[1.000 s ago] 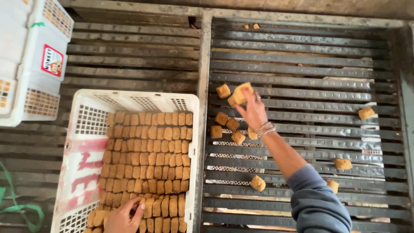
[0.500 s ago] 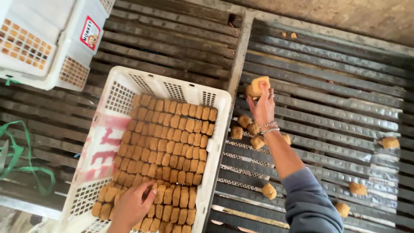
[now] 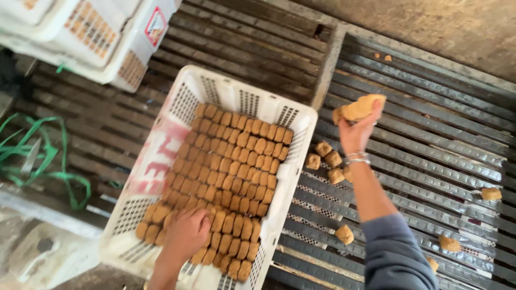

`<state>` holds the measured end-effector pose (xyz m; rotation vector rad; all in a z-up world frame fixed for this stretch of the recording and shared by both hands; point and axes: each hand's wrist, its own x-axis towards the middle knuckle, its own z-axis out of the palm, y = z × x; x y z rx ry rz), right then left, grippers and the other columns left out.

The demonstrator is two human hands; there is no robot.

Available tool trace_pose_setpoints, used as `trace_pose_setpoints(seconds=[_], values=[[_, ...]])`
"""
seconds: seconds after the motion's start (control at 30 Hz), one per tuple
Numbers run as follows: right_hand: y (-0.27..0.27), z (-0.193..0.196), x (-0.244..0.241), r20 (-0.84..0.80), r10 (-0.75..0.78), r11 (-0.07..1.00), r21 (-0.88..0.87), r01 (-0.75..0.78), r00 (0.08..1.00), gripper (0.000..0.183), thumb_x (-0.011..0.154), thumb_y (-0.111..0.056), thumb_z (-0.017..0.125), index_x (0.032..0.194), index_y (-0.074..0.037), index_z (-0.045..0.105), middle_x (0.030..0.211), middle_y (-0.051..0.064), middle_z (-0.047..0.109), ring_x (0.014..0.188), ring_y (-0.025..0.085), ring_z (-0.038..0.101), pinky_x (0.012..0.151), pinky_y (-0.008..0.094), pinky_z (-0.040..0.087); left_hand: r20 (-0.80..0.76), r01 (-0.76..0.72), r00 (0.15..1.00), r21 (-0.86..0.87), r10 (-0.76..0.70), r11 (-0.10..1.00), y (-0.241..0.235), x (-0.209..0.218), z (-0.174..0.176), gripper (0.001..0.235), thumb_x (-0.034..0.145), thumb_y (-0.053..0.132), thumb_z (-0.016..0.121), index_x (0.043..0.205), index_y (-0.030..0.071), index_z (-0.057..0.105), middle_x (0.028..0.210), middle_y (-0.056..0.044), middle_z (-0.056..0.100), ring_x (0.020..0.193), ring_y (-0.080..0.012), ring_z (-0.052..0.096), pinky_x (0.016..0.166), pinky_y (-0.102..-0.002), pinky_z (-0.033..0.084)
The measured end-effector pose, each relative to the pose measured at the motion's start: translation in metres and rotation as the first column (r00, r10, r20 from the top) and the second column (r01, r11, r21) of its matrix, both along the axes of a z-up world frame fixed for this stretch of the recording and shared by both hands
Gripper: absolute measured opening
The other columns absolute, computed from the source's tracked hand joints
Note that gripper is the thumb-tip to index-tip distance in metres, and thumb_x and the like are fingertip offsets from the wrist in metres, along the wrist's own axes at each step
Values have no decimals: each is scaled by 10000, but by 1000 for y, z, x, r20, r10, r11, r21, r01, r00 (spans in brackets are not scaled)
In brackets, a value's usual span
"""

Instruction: The person transfers small, brown, cube-shaped food items from a metal grate onto a white plastic basket. They pick up the items by hand and place them into the basket, repeating this process continuously.

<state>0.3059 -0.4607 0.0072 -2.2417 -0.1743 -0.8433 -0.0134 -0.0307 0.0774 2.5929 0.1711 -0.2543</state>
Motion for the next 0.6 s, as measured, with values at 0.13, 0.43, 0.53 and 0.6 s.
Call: trace_pose_setpoints(seconds=[0.13, 0.43, 0.53, 0.6], values=[[25, 89, -33, 19, 263, 939, 222, -261, 964, 1090, 924, 33, 825, 1625, -13, -9, 1661, 214, 214, 1525, 311, 338, 1322, 453, 307, 203, 99, 975, -13, -95, 995, -4, -11, -5, 314, 887, 239, 569, 1100, 63, 718, 1076, -143, 705, 1051, -355, 608, 948, -500, 452], [264, 164, -172, -688, 605, 614, 81, -785, 402, 1052, 777, -264, 839, 1522, 26, 156, 1307, 244, 551, 1118, 336, 652, 951, 391, 578, 274, 152, 943, 144, -187, 978, -34, -60, -10, 626, 883, 450, 632, 1222, -76, 612, 1327, -316, 571, 1236, -512, 524, 1084, -671, 312], [326, 156, -202, -657, 661, 361, -145, -921, 362, 959, 797, -135, 752, 1574, -92, 192, 1205, 336, 603, 1028, 422, 654, 910, 480, 554, 267, 149, 947, 129, -180, 980, -34, -65, -10, 710, 878, 501, 640, 1254, -100, 596, 1336, -372, 536, 1239, -556, 493, 1094, -676, 298], [352, 152, -215, -927, 301, 349, -110, -931, 222, 958, 871, -110, 645, 1660, -217, 112, 1043, 316, 656, 853, 410, 676, 796, 506, 559, 214, 159, 960, 112, -180, 981, -37, -64, -12, 722, 872, 512, 640, 1252, -100, 596, 1354, -382, 515, 1249, -572, 473, 1090, -680, 286]])
